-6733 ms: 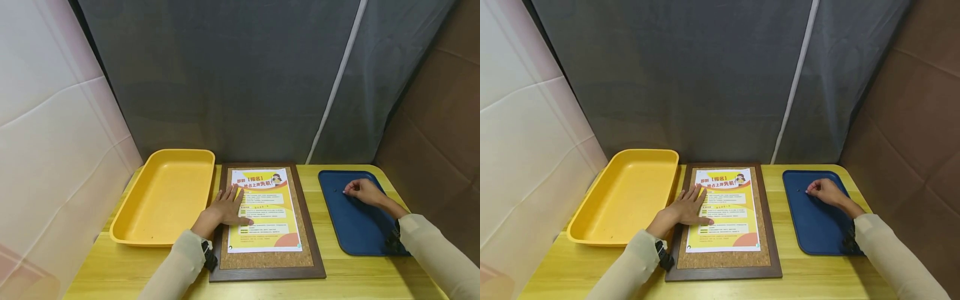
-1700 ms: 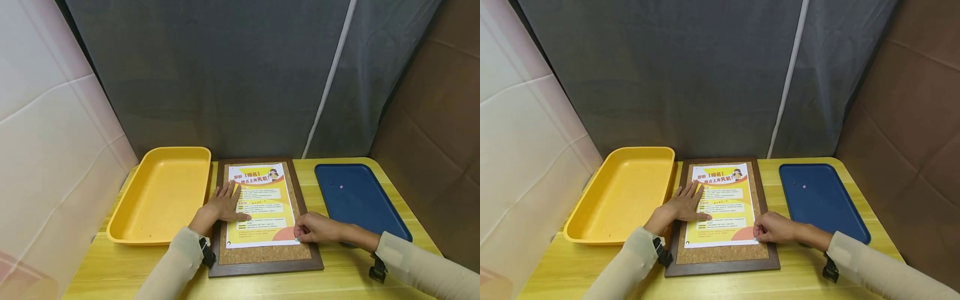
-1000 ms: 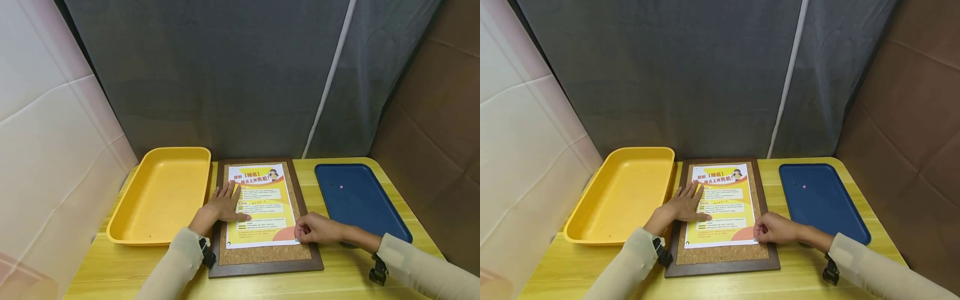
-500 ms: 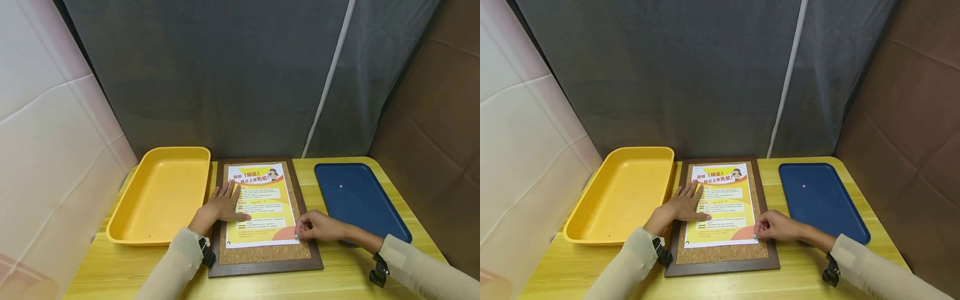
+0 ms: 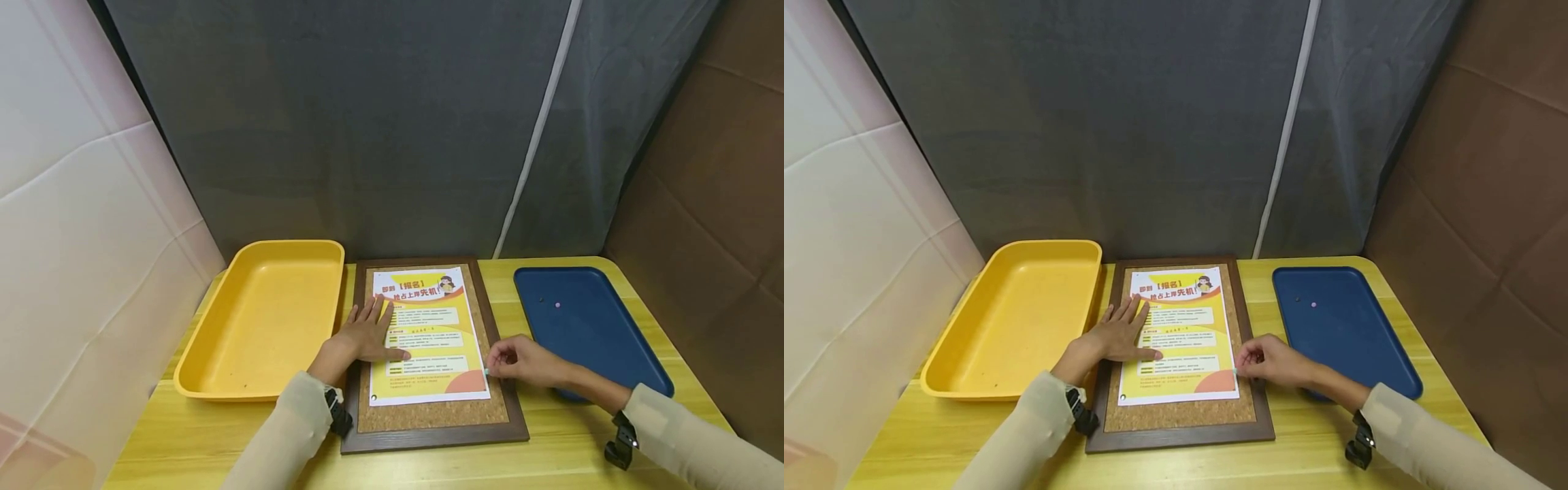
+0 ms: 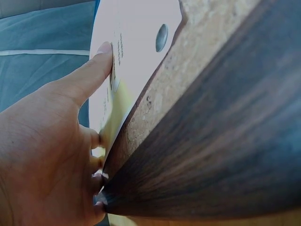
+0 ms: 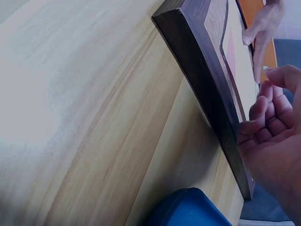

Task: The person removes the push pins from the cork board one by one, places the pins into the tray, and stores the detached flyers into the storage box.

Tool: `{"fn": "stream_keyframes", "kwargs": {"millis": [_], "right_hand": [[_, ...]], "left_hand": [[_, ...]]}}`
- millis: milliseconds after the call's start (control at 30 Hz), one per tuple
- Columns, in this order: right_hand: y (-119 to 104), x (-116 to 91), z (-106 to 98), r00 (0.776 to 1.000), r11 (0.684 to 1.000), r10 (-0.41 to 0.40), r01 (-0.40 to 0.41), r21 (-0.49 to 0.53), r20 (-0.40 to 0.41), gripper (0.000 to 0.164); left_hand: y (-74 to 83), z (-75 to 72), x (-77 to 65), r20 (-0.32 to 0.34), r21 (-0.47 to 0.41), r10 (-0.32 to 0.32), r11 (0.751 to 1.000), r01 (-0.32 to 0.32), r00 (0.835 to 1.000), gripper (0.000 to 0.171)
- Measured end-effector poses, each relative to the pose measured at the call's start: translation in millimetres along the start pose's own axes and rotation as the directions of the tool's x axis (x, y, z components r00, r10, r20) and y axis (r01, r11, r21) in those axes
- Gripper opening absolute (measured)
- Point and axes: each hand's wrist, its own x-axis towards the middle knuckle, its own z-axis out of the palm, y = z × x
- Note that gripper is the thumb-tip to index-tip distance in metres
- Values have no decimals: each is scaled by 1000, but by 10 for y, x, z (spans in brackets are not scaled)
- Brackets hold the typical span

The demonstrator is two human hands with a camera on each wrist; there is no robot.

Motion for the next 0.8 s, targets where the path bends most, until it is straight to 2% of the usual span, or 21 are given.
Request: {"fn": "stream_keyframes", "kwargs": {"millis": [233, 333, 500, 800], "right_hand": [[-25, -7, -61, 995, 1000, -2, 0, -20, -97, 6], [-37, -4, -98, 991, 999, -17, 13, -32, -133, 6], [-30, -9, -171, 986, 1000, -29, 28, -8, -163, 6], [69, -42, -291, 976, 999, -35, 27, -37, -216, 5]], "left_hand": [[-37, 42, 45, 20, -27, 1, 1000, -1, 1000, 118], [-56, 56, 65, 6, -32, 9, 999, -8, 1000, 119], [-15, -13, 4, 0, -10, 5, 1000, -5, 1000, 115], [-1, -8, -9, 4, -1, 1, 1000, -1, 1000, 115]]}}
